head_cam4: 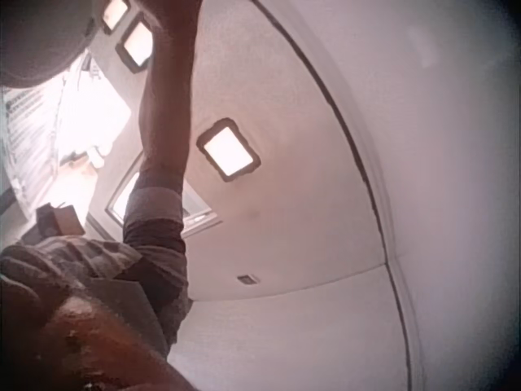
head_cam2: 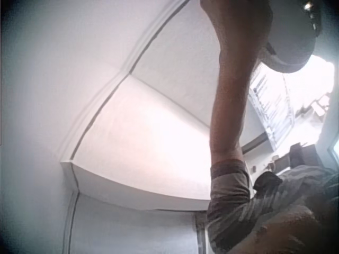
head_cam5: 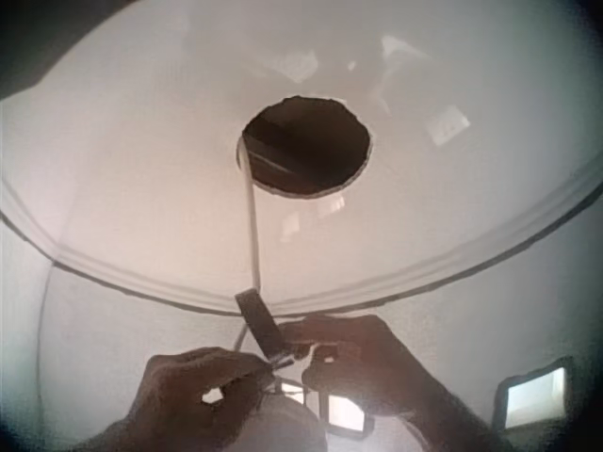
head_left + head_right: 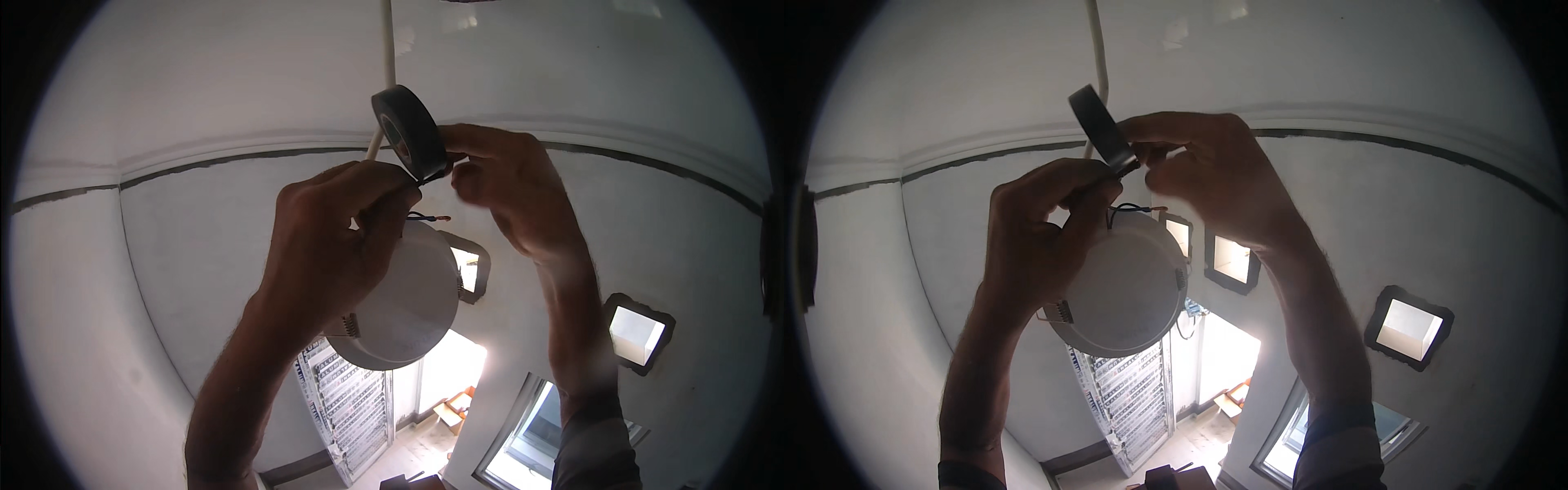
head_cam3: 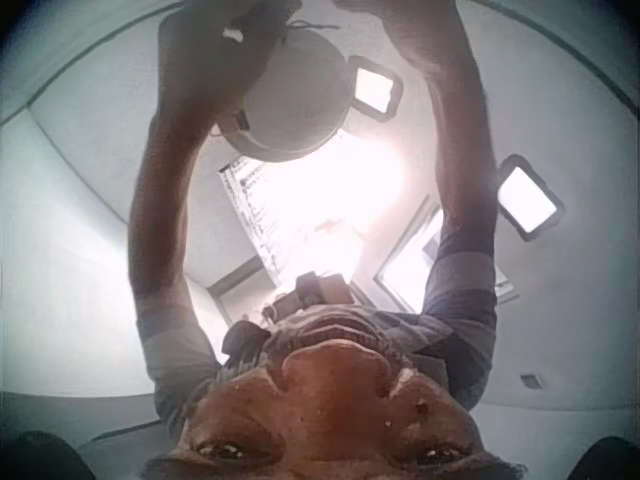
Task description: The person strips and twists electrical wires, then connects them to a ceiling-mounted light fixture. They use pliers to cut and prepare the wires, and electrical tape to insulate the connections. The task is performed in a small room with visible ceiling fixtures and a ladder.
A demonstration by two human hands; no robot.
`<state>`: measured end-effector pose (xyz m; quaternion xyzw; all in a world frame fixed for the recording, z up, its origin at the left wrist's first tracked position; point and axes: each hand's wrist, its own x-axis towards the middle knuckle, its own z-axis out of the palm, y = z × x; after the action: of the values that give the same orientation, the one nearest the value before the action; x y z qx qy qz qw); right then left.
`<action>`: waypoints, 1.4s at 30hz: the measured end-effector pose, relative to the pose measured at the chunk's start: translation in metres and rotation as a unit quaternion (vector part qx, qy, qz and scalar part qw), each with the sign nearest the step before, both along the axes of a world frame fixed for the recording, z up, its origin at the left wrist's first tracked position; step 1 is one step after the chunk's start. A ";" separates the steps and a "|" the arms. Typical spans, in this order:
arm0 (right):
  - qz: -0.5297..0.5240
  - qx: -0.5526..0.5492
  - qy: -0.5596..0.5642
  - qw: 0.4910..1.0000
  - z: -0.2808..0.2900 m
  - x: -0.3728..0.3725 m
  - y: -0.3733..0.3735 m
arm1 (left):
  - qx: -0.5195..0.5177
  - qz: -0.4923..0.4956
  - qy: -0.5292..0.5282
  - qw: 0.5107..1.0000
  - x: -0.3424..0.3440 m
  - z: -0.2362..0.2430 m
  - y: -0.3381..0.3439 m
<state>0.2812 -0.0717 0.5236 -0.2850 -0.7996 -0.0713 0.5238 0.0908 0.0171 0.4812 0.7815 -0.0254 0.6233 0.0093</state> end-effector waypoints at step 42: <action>-0.195 0.157 -0.139 0.958 -0.022 -0.010 -0.013 | -0.142 -0.064 -0.018 0.988 -0.005 0.025 0.002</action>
<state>0.2709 -0.0844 0.5015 -0.3372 -0.7718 -0.3357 0.4219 0.0860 0.0195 0.5059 0.7577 0.0127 0.6326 0.1596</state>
